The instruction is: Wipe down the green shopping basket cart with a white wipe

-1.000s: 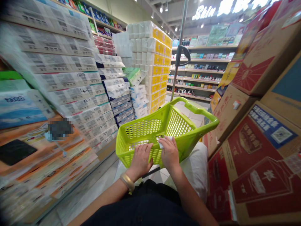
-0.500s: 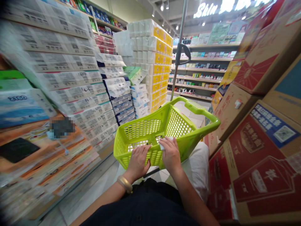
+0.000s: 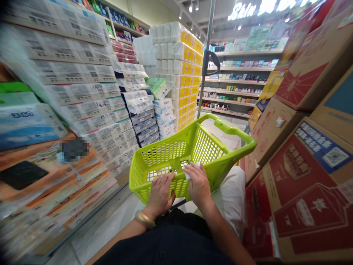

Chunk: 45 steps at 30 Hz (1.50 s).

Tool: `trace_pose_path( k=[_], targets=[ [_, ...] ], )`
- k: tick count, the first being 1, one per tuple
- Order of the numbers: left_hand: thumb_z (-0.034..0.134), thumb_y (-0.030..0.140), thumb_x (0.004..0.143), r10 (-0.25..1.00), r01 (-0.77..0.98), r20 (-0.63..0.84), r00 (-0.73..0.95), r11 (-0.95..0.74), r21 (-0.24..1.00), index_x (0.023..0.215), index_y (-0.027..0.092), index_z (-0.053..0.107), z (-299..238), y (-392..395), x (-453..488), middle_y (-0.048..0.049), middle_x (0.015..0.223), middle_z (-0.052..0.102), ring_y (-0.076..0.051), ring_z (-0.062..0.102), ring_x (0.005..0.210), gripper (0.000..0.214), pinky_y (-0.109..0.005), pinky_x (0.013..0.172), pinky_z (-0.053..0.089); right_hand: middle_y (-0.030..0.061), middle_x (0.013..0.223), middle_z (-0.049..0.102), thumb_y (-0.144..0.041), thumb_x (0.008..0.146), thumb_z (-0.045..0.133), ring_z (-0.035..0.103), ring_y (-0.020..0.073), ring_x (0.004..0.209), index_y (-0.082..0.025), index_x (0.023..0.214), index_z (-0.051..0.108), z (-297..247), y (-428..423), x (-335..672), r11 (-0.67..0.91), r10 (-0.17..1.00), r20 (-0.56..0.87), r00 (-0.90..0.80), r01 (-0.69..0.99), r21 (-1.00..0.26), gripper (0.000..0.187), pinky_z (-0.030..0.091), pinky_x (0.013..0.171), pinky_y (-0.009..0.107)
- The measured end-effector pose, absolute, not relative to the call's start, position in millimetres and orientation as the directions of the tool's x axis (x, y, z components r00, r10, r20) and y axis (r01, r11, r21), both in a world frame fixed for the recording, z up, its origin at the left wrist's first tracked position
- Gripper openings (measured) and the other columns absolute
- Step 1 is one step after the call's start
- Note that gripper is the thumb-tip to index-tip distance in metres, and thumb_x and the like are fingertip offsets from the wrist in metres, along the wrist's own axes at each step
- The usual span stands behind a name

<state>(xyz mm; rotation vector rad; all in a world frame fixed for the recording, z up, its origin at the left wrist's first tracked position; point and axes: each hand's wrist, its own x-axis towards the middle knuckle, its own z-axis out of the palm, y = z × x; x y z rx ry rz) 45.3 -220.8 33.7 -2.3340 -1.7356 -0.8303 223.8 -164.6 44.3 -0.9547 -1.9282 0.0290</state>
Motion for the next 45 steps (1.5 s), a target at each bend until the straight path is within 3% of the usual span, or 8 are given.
trace_pose_path(
  k=[6, 13, 20, 22, 27, 35, 41, 45],
  targets=[
    [0.053, 0.017, 0.076, 0.846, 0.913, 0.495, 0.196, -0.342, 0.223, 0.136, 0.017, 0.043, 33, -220, 48, -0.0116, 0.119, 0.06, -0.028, 0.053, 0.11, 0.061, -0.044, 0.102, 0.037, 0.006, 0.109, 0.074, -0.005, 0.081, 0.04, 0.061, 0.0244, 0.12, -0.021, 0.103, 0.073, 50, -152, 244, 0.612, 0.609, 0.791, -0.058, 0.669, -0.421, 0.042, 0.024, 0.118, 0.054],
    [0.052, 0.018, 0.077, 0.839, 0.915, 0.496, 0.225, -0.356, 0.187, 0.136, 0.015, 0.043, 30, -219, 47, -0.0132, 0.118, 0.06, -0.028, 0.053, 0.111, 0.059, -0.045, 0.099, 0.039, 0.0032, 0.12, 0.071, -0.001, 0.077, 0.04, 0.058, 0.0195, 0.125, -0.024, 0.113, 0.069, 37, -175, 208, 0.746, 0.599, 0.725, -0.339, 0.566, -0.351, 0.052, 0.03, 0.117, 0.045],
    [0.052, 0.017, 0.076, 0.844, 0.914, 0.491, 0.217, -0.352, 0.201, 0.139, 0.017, 0.041, 32, -220, 47, -0.0119, 0.119, 0.06, -0.028, 0.053, 0.111, 0.063, -0.045, 0.101, 0.037, 0.0061, 0.111, 0.074, -0.006, 0.08, 0.041, 0.06, 0.0252, 0.121, -0.022, 0.105, 0.072, 49, -149, 249, 0.604, 0.589, 0.808, -0.033, 0.683, -0.412, 0.043, 0.024, 0.118, 0.056],
    [0.052, 0.017, 0.076, 0.844, 0.915, 0.492, 0.213, -0.349, 0.204, 0.139, 0.018, 0.041, 32, -220, 47, -0.0117, 0.118, 0.06, -0.028, 0.053, 0.111, 0.064, -0.045, 0.101, 0.037, 0.0058, 0.111, 0.074, -0.006, 0.08, 0.041, 0.06, 0.0249, 0.121, -0.022, 0.105, 0.072, 47, -153, 242, 0.612, 0.601, 0.797, -0.06, 0.676, -0.411, 0.043, 0.024, 0.118, 0.055],
    [0.052, 0.018, 0.077, 0.842, 0.914, 0.49, 0.227, -0.358, 0.19, 0.138, 0.017, 0.041, 30, -220, 46, -0.0119, 0.119, 0.06, -0.028, 0.053, 0.111, 0.062, -0.044, 0.1, 0.038, 0.0025, 0.118, 0.072, 0.0, 0.076, 0.04, 0.059, 0.0196, 0.124, -0.024, 0.11, 0.07, 38, -170, 215, 0.732, 0.595, 0.741, -0.311, 0.591, -0.34, 0.051, 0.027, 0.119, 0.045],
    [0.052, 0.016, 0.077, 0.834, 0.916, 0.506, 0.22, -0.355, 0.186, 0.141, 0.018, 0.039, 31, -220, 47, -0.0114, 0.119, 0.06, -0.028, 0.053, 0.112, 0.065, -0.044, 0.101, 0.037, 0.0059, 0.11, 0.074, -0.005, 0.081, 0.04, 0.06, 0.0249, 0.122, -0.022, 0.103, 0.072, 50, -150, 249, 0.605, 0.584, 0.811, -0.039, 0.687, -0.403, 0.042, 0.023, 0.119, 0.055],
    [0.053, 0.018, 0.077, 0.845, 0.913, 0.486, 0.225, -0.358, 0.199, 0.14, 0.02, 0.04, 29, -220, 45, -0.0117, 0.121, 0.06, -0.028, 0.053, 0.112, 0.064, -0.045, 0.1, 0.038, 0.0031, 0.117, 0.072, -0.001, 0.076, 0.04, 0.058, 0.0205, 0.124, -0.024, 0.11, 0.07, 37, -172, 215, 0.726, 0.605, 0.744, -0.284, 0.58, -0.369, 0.051, 0.027, 0.119, 0.047],
    [0.053, 0.017, 0.076, 0.842, 0.916, 0.488, 0.227, -0.355, 0.187, 0.141, 0.02, 0.039, 31, -221, 45, -0.0113, 0.12, 0.06, -0.028, 0.053, 0.112, 0.066, -0.044, 0.101, 0.037, 0.0032, 0.115, 0.073, -0.002, 0.077, 0.04, 0.06, 0.0218, 0.122, -0.024, 0.108, 0.071, 44, -161, 233, 0.673, 0.615, 0.765, -0.193, 0.635, -0.38, 0.048, 0.025, 0.119, 0.05]
  ],
)
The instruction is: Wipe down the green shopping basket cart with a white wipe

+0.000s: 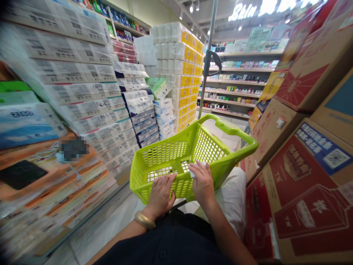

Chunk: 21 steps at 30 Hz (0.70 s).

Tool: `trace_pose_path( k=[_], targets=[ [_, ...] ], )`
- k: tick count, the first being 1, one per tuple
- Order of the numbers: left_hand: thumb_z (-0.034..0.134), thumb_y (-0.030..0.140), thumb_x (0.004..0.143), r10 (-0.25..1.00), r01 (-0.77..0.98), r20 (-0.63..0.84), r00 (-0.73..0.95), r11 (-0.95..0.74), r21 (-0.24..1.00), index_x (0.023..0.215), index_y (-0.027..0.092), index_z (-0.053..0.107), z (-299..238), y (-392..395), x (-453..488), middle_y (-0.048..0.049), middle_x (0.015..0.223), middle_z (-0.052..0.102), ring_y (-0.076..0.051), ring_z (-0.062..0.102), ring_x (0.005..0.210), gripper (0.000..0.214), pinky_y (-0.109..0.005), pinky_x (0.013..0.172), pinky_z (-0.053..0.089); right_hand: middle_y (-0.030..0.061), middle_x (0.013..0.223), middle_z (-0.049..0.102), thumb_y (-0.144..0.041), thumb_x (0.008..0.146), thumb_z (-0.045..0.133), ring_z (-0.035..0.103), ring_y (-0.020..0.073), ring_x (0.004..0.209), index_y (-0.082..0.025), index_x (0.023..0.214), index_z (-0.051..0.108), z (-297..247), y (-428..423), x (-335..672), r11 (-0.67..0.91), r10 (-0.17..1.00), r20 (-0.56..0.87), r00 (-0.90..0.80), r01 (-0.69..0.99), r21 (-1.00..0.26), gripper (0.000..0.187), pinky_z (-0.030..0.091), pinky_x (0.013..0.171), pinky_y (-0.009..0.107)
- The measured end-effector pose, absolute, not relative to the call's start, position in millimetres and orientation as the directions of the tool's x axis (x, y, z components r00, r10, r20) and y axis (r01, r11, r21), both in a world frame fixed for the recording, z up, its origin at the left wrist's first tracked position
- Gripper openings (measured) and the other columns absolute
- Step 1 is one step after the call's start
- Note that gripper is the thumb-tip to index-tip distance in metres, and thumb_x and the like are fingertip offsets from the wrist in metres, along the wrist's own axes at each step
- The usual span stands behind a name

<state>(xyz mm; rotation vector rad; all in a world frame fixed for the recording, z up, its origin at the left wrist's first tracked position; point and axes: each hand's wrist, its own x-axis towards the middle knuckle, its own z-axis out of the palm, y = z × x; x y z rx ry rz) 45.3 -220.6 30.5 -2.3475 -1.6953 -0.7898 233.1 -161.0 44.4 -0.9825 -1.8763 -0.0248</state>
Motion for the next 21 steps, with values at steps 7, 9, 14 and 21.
trace_pose_path(
  k=[7, 9, 14, 21],
  targets=[
    [0.052, 0.016, 0.076, 0.832, 0.916, 0.508, 0.222, -0.356, 0.183, 0.139, 0.017, 0.041, 31, -219, 47, -0.0118, 0.119, 0.06, -0.028, 0.053, 0.111, 0.064, -0.044, 0.101, 0.037, 0.0052, 0.112, 0.074, -0.005, 0.082, 0.04, 0.06, 0.0242, 0.121, -0.022, 0.105, 0.071, 44, -160, 237, 0.645, 0.6, 0.79, -0.124, 0.66, -0.386, 0.042, 0.025, 0.118, 0.053],
    [0.053, 0.017, 0.077, 0.832, 0.914, 0.504, 0.231, -0.363, 0.181, 0.139, 0.016, 0.041, 30, -219, 47, -0.0122, 0.119, 0.06, -0.028, 0.053, 0.112, 0.063, -0.044, 0.101, 0.038, 0.0035, 0.116, 0.073, -0.003, 0.08, 0.04, 0.059, 0.022, 0.124, -0.023, 0.108, 0.07, 39, -169, 223, 0.695, 0.603, 0.764, -0.228, 0.62, -0.364, 0.046, 0.027, 0.118, 0.049],
    [0.053, 0.016, 0.076, 0.836, 0.915, 0.497, 0.232, -0.361, 0.18, 0.14, 0.018, 0.04, 31, -220, 46, -0.0117, 0.12, 0.06, -0.028, 0.053, 0.112, 0.065, -0.044, 0.101, 0.037, 0.0031, 0.115, 0.073, -0.001, 0.078, 0.039, 0.059, 0.0212, 0.123, -0.023, 0.107, 0.07, 43, -164, 231, 0.684, 0.613, 0.758, -0.223, 0.631, -0.367, 0.048, 0.025, 0.119, 0.049],
    [0.053, 0.015, 0.076, 0.814, 0.915, 0.533, 0.23, -0.368, 0.166, 0.139, 0.016, 0.04, 30, -219, 46, -0.0113, 0.118, 0.06, -0.027, 0.053, 0.11, 0.063, -0.043, 0.1, 0.038, 0.0054, 0.111, 0.074, -0.004, 0.079, 0.04, 0.06, 0.0243, 0.122, -0.021, 0.103, 0.072, 46, -157, 245, 0.628, 0.594, 0.8, -0.081, 0.669, -0.398, 0.043, 0.024, 0.118, 0.053]
  ],
)
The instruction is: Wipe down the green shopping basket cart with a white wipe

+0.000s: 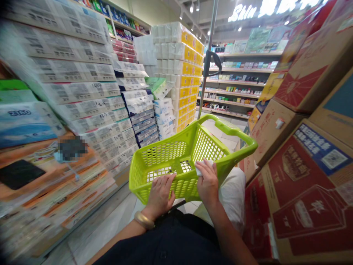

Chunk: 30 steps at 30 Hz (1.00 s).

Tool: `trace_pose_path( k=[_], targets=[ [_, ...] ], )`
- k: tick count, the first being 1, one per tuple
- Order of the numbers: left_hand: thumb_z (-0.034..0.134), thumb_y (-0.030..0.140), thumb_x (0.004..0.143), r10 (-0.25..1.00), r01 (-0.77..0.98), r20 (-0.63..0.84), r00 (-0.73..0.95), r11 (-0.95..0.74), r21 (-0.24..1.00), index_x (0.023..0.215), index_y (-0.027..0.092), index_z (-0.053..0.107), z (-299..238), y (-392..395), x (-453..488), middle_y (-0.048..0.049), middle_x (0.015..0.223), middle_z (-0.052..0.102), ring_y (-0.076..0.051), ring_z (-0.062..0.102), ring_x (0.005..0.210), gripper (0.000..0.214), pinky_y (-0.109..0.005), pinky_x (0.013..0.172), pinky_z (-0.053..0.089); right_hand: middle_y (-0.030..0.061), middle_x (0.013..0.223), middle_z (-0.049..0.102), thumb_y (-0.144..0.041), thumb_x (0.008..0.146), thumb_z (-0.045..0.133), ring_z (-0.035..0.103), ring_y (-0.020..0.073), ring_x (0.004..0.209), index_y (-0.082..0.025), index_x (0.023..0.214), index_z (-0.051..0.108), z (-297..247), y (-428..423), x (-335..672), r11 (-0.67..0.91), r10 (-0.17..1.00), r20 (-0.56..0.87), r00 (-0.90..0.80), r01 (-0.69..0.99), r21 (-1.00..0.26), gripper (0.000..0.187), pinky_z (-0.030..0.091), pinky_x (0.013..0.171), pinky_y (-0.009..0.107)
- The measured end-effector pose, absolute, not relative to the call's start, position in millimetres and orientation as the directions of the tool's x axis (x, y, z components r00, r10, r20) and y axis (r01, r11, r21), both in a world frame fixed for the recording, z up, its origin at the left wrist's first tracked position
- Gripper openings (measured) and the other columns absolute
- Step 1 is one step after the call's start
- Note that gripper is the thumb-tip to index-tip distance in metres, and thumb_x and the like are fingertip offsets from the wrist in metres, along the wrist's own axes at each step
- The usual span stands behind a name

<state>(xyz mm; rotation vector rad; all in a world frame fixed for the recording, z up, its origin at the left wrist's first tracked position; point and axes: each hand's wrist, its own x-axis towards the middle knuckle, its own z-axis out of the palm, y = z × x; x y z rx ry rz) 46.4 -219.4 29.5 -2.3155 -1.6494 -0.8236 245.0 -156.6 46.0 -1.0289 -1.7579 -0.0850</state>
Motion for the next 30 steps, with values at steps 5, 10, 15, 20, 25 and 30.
trace_pose_path(
  k=[5, 10, 15, 20, 25, 30],
  targets=[
    [0.054, 0.016, 0.076, 0.812, 0.914, 0.529, 0.245, -0.375, 0.152, 0.138, 0.016, 0.04, 28, -219, 45, -0.0114, 0.119, 0.06, -0.027, 0.053, 0.11, 0.064, -0.042, 0.099, 0.038, 0.0026, 0.116, 0.073, -0.001, 0.077, 0.04, 0.06, 0.0201, 0.122, -0.024, 0.108, 0.071, 37, -172, 219, 0.719, 0.6, 0.752, -0.271, 0.595, -0.359, 0.049, 0.026, 0.119, 0.046],
    [0.053, 0.016, 0.076, 0.816, 0.92, 0.526, 0.24, -0.365, 0.147, 0.14, 0.016, 0.04, 29, -220, 46, -0.0116, 0.118, 0.06, -0.027, 0.053, 0.11, 0.065, -0.043, 0.099, 0.038, 0.0047, 0.11, 0.074, -0.004, 0.08, 0.04, 0.06, 0.0239, 0.121, -0.022, 0.103, 0.072, 49, -153, 249, 0.631, 0.591, 0.803, -0.084, 0.668, -0.394, 0.043, 0.023, 0.119, 0.053],
    [0.053, 0.016, 0.076, 0.814, 0.917, 0.532, 0.235, -0.366, 0.155, 0.139, 0.016, 0.04, 29, -219, 46, -0.0115, 0.118, 0.06, -0.027, 0.053, 0.109, 0.064, -0.043, 0.1, 0.037, 0.0051, 0.111, 0.074, -0.005, 0.08, 0.041, 0.06, 0.024, 0.121, -0.022, 0.103, 0.072, 44, -159, 242, 0.64, 0.584, 0.807, -0.085, 0.66, -0.394, 0.042, 0.024, 0.119, 0.052],
    [0.054, 0.016, 0.076, 0.813, 0.915, 0.526, 0.249, -0.376, 0.147, 0.138, 0.015, 0.041, 28, -219, 45, -0.012, 0.119, 0.06, -0.027, 0.052, 0.111, 0.064, -0.042, 0.099, 0.038, 0.0021, 0.117, 0.072, -0.001, 0.075, 0.04, 0.059, 0.0205, 0.124, -0.024, 0.108, 0.07, 37, -171, 222, 0.713, 0.603, 0.755, -0.259, 0.6, -0.363, 0.05, 0.024, 0.12, 0.046],
    [0.054, 0.016, 0.076, 0.806, 0.917, 0.538, 0.245, -0.373, 0.141, 0.139, 0.015, 0.04, 30, -220, 46, -0.0115, 0.117, 0.06, -0.027, 0.053, 0.109, 0.064, -0.042, 0.099, 0.037, 0.0046, 0.109, 0.075, -0.004, 0.079, 0.041, 0.061, 0.0244, 0.12, -0.022, 0.101, 0.072, 51, -150, 255, 0.621, 0.583, 0.811, -0.052, 0.672, -0.404, 0.043, 0.022, 0.119, 0.054],
    [0.054, 0.015, 0.076, 0.804, 0.916, 0.545, 0.236, -0.372, 0.151, 0.138, 0.014, 0.041, 29, -220, 46, -0.0113, 0.117, 0.06, -0.026, 0.052, 0.109, 0.064, -0.042, 0.1, 0.037, 0.0049, 0.112, 0.074, -0.004, 0.08, 0.041, 0.061, 0.0239, 0.121, -0.022, 0.104, 0.071, 45, -158, 243, 0.641, 0.59, 0.801, -0.101, 0.662, -0.389, 0.043, 0.024, 0.118, 0.053]
  ],
)
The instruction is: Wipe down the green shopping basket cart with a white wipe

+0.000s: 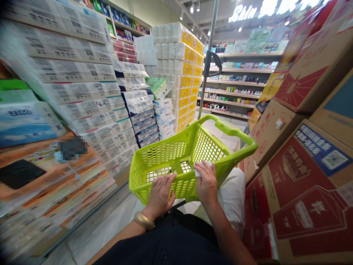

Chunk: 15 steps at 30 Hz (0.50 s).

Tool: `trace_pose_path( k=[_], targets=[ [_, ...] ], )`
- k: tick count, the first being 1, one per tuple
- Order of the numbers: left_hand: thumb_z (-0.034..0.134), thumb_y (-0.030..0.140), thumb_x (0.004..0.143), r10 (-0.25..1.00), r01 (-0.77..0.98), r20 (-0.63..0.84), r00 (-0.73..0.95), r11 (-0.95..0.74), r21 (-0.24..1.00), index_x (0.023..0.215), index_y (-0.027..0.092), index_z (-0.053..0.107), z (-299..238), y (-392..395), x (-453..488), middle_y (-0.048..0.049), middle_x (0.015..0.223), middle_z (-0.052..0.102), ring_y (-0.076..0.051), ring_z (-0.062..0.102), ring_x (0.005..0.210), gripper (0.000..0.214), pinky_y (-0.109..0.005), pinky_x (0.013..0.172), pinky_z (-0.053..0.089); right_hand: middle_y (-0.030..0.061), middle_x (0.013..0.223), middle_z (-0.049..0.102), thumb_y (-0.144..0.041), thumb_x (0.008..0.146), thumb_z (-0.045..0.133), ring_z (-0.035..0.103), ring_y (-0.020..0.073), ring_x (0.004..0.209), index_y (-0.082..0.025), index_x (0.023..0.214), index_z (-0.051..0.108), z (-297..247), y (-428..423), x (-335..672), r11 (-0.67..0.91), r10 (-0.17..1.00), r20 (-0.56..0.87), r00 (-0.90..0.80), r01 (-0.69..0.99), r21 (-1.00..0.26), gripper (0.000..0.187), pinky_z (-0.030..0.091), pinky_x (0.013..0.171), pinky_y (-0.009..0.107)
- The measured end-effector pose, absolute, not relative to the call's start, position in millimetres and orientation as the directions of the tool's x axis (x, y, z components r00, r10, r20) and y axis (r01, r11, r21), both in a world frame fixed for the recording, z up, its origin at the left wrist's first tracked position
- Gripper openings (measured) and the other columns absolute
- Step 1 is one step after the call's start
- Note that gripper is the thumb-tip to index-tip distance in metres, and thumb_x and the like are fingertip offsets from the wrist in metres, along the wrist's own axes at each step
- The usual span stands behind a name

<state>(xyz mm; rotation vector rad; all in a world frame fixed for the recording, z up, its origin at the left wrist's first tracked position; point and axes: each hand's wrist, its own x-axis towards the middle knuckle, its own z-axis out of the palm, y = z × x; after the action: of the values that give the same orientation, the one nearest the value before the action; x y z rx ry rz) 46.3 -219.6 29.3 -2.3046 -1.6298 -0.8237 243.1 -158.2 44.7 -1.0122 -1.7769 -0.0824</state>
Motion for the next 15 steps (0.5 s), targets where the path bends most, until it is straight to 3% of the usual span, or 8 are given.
trace_pose_path(
  k=[4, 11, 15],
  targets=[
    [0.055, 0.015, 0.075, 0.808, 0.914, 0.536, 0.243, -0.376, 0.152, 0.138, 0.016, 0.041, 29, -219, 45, -0.0111, 0.118, 0.06, -0.026, 0.053, 0.11, 0.065, -0.041, 0.099, 0.038, 0.0023, 0.116, 0.073, -0.002, 0.078, 0.04, 0.06, 0.0203, 0.122, -0.023, 0.107, 0.07, 38, -169, 225, 0.701, 0.604, 0.755, -0.257, 0.621, -0.349, 0.047, 0.025, 0.119, 0.046],
    [0.053, 0.015, 0.076, 0.8, 0.915, 0.548, 0.244, -0.377, 0.144, 0.139, 0.015, 0.042, 31, -220, 46, -0.0113, 0.117, 0.06, -0.026, 0.053, 0.11, 0.064, -0.041, 0.1, 0.037, 0.0045, 0.109, 0.075, -0.006, 0.08, 0.041, 0.062, 0.0246, 0.119, -0.022, 0.099, 0.072, 51, -149, 256, 0.622, 0.587, 0.806, -0.069, 0.676, -0.396, 0.04, 0.023, 0.118, 0.054],
    [0.053, 0.015, 0.076, 0.816, 0.914, 0.529, 0.234, -0.37, 0.166, 0.14, 0.017, 0.04, 31, -220, 46, -0.0111, 0.118, 0.06, -0.027, 0.053, 0.11, 0.065, -0.043, 0.099, 0.037, 0.0043, 0.111, 0.074, -0.004, 0.079, 0.041, 0.061, 0.0235, 0.12, -0.022, 0.102, 0.072, 44, -162, 237, 0.654, 0.602, 0.788, -0.132, 0.647, -0.391, 0.042, 0.024, 0.119, 0.052]
  ],
)
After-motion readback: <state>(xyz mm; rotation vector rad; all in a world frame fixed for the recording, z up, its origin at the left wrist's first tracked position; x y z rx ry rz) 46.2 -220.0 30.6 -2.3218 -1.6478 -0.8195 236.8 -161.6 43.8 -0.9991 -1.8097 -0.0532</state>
